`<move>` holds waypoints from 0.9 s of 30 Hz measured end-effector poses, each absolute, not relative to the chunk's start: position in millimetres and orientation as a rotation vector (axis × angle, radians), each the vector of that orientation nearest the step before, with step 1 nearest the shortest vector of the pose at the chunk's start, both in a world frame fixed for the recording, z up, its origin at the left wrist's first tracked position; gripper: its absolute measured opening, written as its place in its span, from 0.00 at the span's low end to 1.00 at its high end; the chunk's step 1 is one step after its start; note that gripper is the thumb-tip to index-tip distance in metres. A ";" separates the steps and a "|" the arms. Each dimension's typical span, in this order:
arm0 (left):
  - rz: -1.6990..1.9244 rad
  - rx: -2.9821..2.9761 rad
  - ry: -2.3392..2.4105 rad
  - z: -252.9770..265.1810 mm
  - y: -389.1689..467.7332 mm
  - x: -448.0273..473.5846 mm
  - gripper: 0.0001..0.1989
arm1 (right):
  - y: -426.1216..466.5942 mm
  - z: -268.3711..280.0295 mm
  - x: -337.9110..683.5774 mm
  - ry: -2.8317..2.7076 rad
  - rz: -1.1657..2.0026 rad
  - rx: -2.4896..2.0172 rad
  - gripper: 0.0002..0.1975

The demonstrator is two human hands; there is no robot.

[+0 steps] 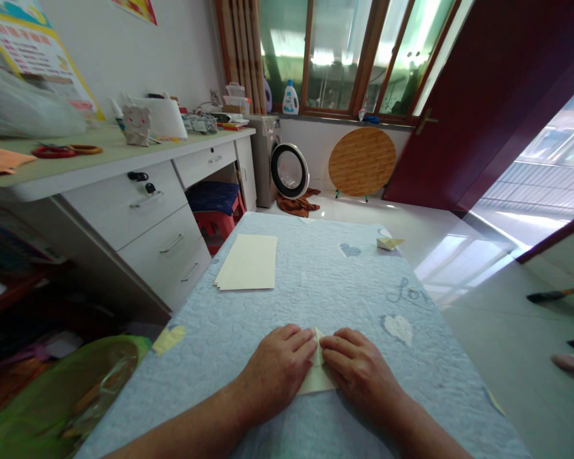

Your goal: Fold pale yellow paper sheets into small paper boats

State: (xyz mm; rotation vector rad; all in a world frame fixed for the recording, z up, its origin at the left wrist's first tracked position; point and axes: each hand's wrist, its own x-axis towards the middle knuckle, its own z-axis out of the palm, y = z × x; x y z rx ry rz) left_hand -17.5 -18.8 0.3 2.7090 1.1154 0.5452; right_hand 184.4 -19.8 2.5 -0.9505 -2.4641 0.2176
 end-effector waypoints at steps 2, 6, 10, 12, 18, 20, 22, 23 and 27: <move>0.539 2.702 1.117 0.3 -18.4 -17.4 0.13 | -19.6 2.9 184.3 -2.459 0.216 -0.946 0.13; 0.533 2.690 1.112 0.7 -17.4 -17.3 0.13 | -19.9 3.6 183.9 -2.446 0.207 -0.933 0.12; 0.510 2.678 1.113 0.6 -17.3 -17.0 0.17 | -19.9 1.7 183.9 -2.465 0.210 -0.943 0.12; 0.507 2.676 1.117 -1.2 -17.4 -17.0 0.19 | -19.9 0.2 184.3 -2.474 0.203 -0.942 0.11; 0.490 2.689 1.146 -8.1 -16.1 -17.9 0.18 | -21.6 -3.0 186.3 -2.434 0.112 -0.990 0.11; 0.472 2.696 1.146 -8.8 -15.7 -18.0 0.17 | -22.2 -3.1 186.5 -2.446 0.099 -1.006 0.11; 0.463 2.713 1.146 -9.5 -15.8 -17.9 0.17 | -22.5 -3.0 186.5 -2.458 0.092 -1.009 0.10; 0.458 2.725 1.148 -10.1 -16.1 -17.8 0.17 | -22.5 -3.0 186.4 -2.460 0.089 -1.007 0.10; 0.447 2.783 1.163 -13.4 -17.7 -18.1 0.17 | -22.3 -3.7 185.9 -2.460 0.084 -0.999 0.09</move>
